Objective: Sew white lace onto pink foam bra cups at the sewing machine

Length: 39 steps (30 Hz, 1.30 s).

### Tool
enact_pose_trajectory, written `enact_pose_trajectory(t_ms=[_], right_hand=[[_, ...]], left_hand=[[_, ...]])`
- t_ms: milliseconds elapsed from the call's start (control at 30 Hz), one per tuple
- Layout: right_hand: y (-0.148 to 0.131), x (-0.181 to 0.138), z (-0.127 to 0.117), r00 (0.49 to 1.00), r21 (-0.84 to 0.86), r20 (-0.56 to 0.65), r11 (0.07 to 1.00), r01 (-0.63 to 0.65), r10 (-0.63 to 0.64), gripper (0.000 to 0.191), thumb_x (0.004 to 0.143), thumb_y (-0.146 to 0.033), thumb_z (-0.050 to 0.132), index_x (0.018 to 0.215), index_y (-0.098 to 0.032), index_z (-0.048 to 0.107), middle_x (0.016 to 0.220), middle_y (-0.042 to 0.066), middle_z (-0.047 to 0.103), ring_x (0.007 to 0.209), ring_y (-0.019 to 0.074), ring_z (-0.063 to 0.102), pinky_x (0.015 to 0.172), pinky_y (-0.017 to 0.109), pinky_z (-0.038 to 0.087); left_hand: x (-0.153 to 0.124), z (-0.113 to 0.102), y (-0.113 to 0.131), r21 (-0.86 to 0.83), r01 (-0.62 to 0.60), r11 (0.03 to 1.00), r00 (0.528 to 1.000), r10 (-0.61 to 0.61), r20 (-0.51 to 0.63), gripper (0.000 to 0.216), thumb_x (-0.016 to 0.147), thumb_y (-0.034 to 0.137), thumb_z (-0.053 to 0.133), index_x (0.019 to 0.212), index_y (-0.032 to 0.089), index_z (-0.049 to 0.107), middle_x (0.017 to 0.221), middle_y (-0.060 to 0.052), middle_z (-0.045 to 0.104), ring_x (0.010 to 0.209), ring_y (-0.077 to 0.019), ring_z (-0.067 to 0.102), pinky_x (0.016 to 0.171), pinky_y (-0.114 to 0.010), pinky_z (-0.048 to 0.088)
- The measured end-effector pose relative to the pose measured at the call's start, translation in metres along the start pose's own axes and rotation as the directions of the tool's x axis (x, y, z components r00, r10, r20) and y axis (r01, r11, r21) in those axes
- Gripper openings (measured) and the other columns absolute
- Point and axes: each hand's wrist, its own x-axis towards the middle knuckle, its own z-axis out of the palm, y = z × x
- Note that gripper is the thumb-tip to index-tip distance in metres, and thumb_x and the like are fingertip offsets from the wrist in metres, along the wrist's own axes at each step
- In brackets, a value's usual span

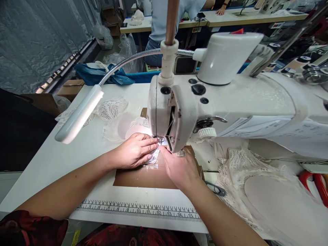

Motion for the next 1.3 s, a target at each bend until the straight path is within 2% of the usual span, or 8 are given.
enact_pose_trajectory(t_ms=[133, 333, 500, 733, 1167, 1300], right_hand=[[0.003, -0.001, -0.001, 1.0, 0.018, 0.013, 1.0, 0.011, -0.011, 0.042, 0.082, -0.007, 0.046, 0.116, -0.024, 0.065, 0.094, 0.005, 0.067, 0.08, 0.0198, 0.055, 0.067, 0.031, 0.035], [0.012, -0.01, 0.001, 0.976, 0.189, 0.031, 0.96, 0.205, -0.215, 0.039, 0.083, -0.008, 0.046, 0.115, -0.019, 0.065, 0.083, 0.005, 0.062, 0.075, 0.0171, 0.051, 0.067, 0.029, 0.035], [0.014, -0.013, 0.001, 0.953, 0.246, 0.03, 0.927, 0.285, -0.301, 0.038, 0.081, -0.005, 0.047, 0.111, -0.018, 0.065, 0.083, 0.004, 0.061, 0.072, 0.0157, 0.047, 0.062, 0.028, 0.032], [0.012, -0.013, -0.002, 0.944, 0.275, 0.012, 0.908, 0.315, -0.331, 0.034, 0.078, -0.003, 0.048, 0.103, -0.018, 0.067, 0.08, 0.004, 0.06, 0.072, 0.0168, 0.044, 0.063, 0.029, 0.029], [0.01, -0.013, -0.003, 0.941, 0.305, 0.047, 0.902, 0.306, -0.335, 0.036, 0.079, -0.004, 0.047, 0.106, -0.019, 0.065, 0.083, 0.005, 0.061, 0.075, 0.0181, 0.045, 0.065, 0.029, 0.032], [0.01, -0.014, -0.003, 0.943, 0.302, 0.021, 0.901, 0.311, -0.333, 0.035, 0.079, -0.005, 0.047, 0.106, -0.019, 0.066, 0.083, 0.005, 0.062, 0.075, 0.0176, 0.047, 0.065, 0.029, 0.033]], left_hand=[[-0.002, 0.002, 0.0, -0.002, 0.003, 1.0, 1.0, -0.003, -0.023, 0.041, 0.096, 0.034, 0.042, 0.128, 0.011, 0.054, 0.136, -0.013, 0.053, 0.114, -0.0285, 0.05, 0.095, -0.043, 0.041], [-0.007, 0.0, -0.001, -0.069, -0.067, 0.995, 0.997, 0.063, -0.052, 0.035, 0.096, 0.03, 0.043, 0.121, 0.012, 0.059, 0.127, -0.012, 0.059, 0.11, -0.0266, 0.052, 0.094, -0.042, 0.041], [-0.008, -0.001, 0.0, -0.078, -0.135, 0.988, 0.99, 0.132, -0.046, 0.03, 0.096, 0.028, 0.043, 0.115, 0.016, 0.062, 0.12, -0.012, 0.062, 0.103, -0.0238, 0.055, 0.09, -0.04, 0.041], [-0.008, -0.002, 0.0, -0.093, -0.165, 0.982, 0.986, 0.163, -0.036, 0.029, 0.097, 0.027, 0.043, 0.115, 0.014, 0.062, 0.114, -0.012, 0.064, 0.097, -0.0212, 0.055, 0.085, -0.038, 0.041], [-0.006, 0.001, 0.003, -0.111, -0.187, 0.976, 0.982, 0.187, -0.016, 0.028, 0.098, 0.027, 0.043, 0.112, 0.014, 0.063, 0.119, -0.011, 0.064, 0.103, -0.0213, 0.056, 0.088, -0.038, 0.041], [-0.006, 0.002, 0.004, -0.091, -0.183, 0.979, 0.983, 0.183, -0.003, 0.028, 0.098, 0.026, 0.041, 0.111, 0.014, 0.063, 0.121, -0.011, 0.063, 0.101, -0.0206, 0.057, 0.086, -0.037, 0.041]])
